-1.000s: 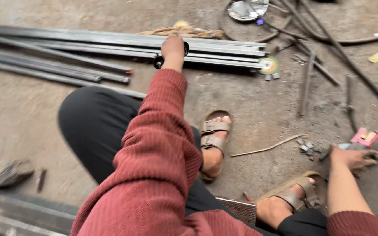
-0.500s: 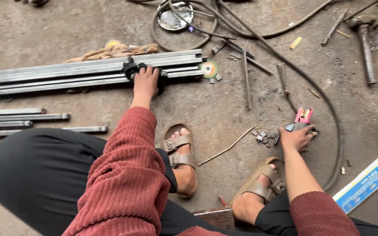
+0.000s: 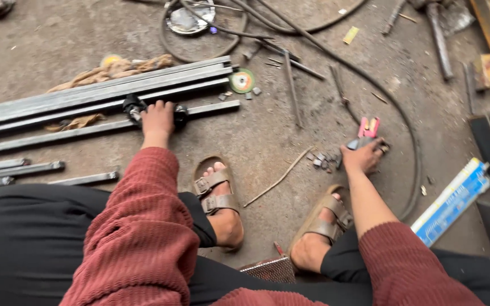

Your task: The person positions a metal bar against another piece and joins them using a welding tool. After welding, they pick up a small black component and fit it onto the metal bar.

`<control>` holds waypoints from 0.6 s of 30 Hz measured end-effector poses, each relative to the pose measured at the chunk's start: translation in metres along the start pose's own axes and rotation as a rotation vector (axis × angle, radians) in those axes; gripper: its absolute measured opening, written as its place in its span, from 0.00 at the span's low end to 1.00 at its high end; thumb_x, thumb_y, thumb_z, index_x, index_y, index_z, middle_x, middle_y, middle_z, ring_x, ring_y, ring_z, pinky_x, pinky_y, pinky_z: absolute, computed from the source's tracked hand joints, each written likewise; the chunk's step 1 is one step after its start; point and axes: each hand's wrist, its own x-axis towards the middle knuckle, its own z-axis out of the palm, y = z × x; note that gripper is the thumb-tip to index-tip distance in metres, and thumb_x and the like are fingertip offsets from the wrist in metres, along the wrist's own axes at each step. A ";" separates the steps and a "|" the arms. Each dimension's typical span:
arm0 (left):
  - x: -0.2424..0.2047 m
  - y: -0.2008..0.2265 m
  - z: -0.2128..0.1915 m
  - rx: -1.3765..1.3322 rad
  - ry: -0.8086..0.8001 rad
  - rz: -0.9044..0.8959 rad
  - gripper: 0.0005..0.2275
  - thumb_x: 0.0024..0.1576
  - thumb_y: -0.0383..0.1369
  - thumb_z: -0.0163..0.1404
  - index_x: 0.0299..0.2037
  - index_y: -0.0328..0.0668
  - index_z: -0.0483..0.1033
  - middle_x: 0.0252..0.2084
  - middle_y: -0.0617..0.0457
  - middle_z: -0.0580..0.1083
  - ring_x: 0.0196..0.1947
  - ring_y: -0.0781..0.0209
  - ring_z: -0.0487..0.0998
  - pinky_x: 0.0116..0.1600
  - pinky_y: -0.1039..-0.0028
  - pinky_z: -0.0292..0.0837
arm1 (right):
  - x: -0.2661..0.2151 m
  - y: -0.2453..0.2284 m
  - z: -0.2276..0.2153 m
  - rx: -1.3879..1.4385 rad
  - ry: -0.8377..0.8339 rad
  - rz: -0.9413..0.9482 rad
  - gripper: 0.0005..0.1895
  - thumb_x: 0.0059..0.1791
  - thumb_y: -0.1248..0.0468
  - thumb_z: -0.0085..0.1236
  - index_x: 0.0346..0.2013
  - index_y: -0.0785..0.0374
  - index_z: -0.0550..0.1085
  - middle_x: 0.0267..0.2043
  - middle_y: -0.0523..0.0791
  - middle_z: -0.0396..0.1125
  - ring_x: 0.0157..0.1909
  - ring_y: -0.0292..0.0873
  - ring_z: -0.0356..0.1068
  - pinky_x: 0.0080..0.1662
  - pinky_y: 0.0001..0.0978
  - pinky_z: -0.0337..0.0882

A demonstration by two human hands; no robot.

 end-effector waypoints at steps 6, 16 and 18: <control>-0.001 0.008 -0.020 0.053 -0.035 0.205 0.11 0.61 0.33 0.47 0.52 0.47 0.72 0.52 0.51 0.73 0.53 0.50 0.75 0.52 0.43 0.70 | -0.011 -0.018 -0.015 0.031 -0.039 0.063 0.70 0.34 0.45 0.79 0.77 0.49 0.41 0.70 0.58 0.53 0.68 0.64 0.57 0.62 0.71 0.55; -0.017 0.164 -0.077 -0.165 0.036 0.660 0.16 0.59 0.26 0.43 0.58 0.40 0.69 0.52 0.41 0.72 0.45 0.41 0.79 0.47 0.54 0.75 | -0.038 -0.022 -0.066 0.101 -0.001 0.112 0.75 0.32 0.50 0.82 0.76 0.39 0.34 0.69 0.57 0.56 0.64 0.62 0.63 0.59 0.60 0.63; -0.019 0.185 -0.067 -0.165 0.049 0.682 0.15 0.60 0.26 0.44 0.58 0.40 0.69 0.50 0.42 0.72 0.45 0.41 0.79 0.48 0.53 0.74 | -0.034 -0.016 -0.077 0.158 0.010 0.153 0.72 0.32 0.52 0.81 0.76 0.40 0.38 0.68 0.56 0.56 0.65 0.61 0.62 0.60 0.58 0.63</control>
